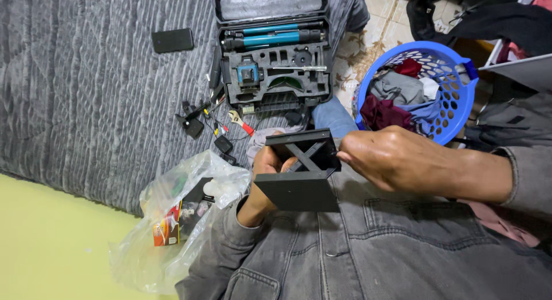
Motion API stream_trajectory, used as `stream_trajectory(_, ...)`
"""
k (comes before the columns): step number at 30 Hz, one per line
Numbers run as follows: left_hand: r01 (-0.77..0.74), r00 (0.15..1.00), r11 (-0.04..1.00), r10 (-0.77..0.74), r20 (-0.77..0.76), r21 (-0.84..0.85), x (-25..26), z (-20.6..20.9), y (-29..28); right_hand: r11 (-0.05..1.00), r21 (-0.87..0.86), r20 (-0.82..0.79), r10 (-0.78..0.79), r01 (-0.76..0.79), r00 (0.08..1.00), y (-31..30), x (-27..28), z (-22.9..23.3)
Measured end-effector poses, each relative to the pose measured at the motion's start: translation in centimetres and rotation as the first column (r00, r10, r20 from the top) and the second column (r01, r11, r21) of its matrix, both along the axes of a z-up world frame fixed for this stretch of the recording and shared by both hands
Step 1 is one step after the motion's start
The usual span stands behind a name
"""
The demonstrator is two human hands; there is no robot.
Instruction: The person holds a black plastic mount and rotates an adjustable base to different heights and angles by hand.
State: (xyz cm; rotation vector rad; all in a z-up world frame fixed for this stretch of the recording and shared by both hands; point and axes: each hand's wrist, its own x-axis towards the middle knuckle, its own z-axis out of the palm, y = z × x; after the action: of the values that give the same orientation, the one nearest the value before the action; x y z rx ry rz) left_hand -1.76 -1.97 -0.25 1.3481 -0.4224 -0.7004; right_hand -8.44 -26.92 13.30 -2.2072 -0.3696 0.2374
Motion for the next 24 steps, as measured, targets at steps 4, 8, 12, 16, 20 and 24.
stream_trajectory(4, 0.008, 1.000, 1.000, -0.008, -0.002, -0.027, 0.5, 1.7, -0.3, 0.993, 0.097, -0.015, -0.072, 0.073, 0.997, 0.1, 0.3, 0.2)
stream_trajectory(8, 0.013, 0.994, 0.999, -0.009, 0.111, -0.034, 1.1, 3.3, -0.7, 0.959, 0.265, -0.086, -0.079, 0.099, 0.993, -0.3, 0.2, -0.2)
stream_trajectory(12, 0.037, 0.943, 0.999, -0.034, 0.331, -0.002, 1.9, 5.2, -1.0, 0.826, 0.421, -0.680, 0.014, 0.375, 0.733, -1.3, -0.5, -2.7)
stream_trajectory(16, 0.125, 0.878, 0.989, -0.150, 0.454, 0.085, 3.2, 7.0, -2.2, 0.679, 0.452, -0.871, 0.197, 0.579, 0.450, -3.9, 0.8, -6.3)
stream_trajectory(20, 0.092, 0.937, 0.979, -0.148, 0.318, 0.183, 3.8, 7.5, -3.7, 0.682, 0.412, -0.868, 0.092, 0.604, 0.488, -5.0, 1.6, -9.8)
stream_trajectory(24, -0.006, 0.975, 0.951, -0.063, 0.213, 0.308, 2.9, 7.8, -4.7, 0.489, 0.595, -0.708, -0.059, 0.638, 0.704, -3.9, -0.5, -15.7)
